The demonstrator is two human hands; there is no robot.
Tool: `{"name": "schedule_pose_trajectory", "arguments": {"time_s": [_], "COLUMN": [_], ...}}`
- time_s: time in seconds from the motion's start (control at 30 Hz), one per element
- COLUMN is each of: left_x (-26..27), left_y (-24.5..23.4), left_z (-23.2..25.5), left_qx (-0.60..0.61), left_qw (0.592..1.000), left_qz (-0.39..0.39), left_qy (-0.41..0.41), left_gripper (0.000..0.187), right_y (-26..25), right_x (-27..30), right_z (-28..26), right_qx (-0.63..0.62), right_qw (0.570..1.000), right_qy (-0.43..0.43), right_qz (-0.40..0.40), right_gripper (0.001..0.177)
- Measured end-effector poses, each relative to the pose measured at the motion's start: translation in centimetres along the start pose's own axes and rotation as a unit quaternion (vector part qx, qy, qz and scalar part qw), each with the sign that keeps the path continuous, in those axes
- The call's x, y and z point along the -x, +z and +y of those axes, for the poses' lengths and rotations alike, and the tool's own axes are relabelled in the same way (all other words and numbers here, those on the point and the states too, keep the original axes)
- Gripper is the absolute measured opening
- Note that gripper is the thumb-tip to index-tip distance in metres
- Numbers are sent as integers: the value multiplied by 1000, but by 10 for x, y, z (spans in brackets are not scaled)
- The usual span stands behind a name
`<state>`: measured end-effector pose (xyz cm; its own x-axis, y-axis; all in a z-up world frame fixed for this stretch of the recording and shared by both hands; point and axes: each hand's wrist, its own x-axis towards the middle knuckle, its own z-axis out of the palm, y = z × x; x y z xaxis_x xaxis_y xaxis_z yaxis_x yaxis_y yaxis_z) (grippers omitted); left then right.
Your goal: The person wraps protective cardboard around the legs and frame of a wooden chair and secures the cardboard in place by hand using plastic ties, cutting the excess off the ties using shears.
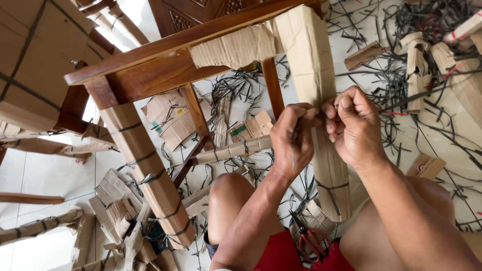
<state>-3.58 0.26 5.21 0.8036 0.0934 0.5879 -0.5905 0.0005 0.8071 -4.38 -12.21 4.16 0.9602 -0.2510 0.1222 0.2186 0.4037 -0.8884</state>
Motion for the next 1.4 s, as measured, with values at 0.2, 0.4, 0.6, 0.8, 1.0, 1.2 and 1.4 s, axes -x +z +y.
{"name": "schedule_pose_trajectory", "arguments": {"time_s": [0.2,0.4,0.6,0.8,1.0,1.2,1.4], "left_x": [-15,-23,-21,-27,-37,-38,-38], "left_y": [20,9,2,0,-2,-8,-15], "left_z": [0,-13,-27,-5,4,9,12], "left_qx": [0,-44,-52,10,-80,-132,-142], "left_qw": [996,994,995,994,988,974,962], "left_qz": [-83,-97,-79,-73,-116,-182,-220], "left_qy": [32,-23,-35,-86,-69,7,71], "left_gripper": [12,17,14,19,15,10,16], "right_y": [-18,-7,-6,-6,-25,-28,-1], "right_x": [-9,-5,-10,2,9,4,4], "right_z": [9,-4,-6,-15,4,0,-26], "right_qx": [-31,-28,86,-19,143,385,423], "right_qw": [999,1000,995,999,985,864,830], "right_qy": [-6,0,-35,2,-100,-324,-363], "right_qz": [20,-14,-21,-27,-14,-10,-17], "right_gripper": [22,20,25,24,21,21,23]}}
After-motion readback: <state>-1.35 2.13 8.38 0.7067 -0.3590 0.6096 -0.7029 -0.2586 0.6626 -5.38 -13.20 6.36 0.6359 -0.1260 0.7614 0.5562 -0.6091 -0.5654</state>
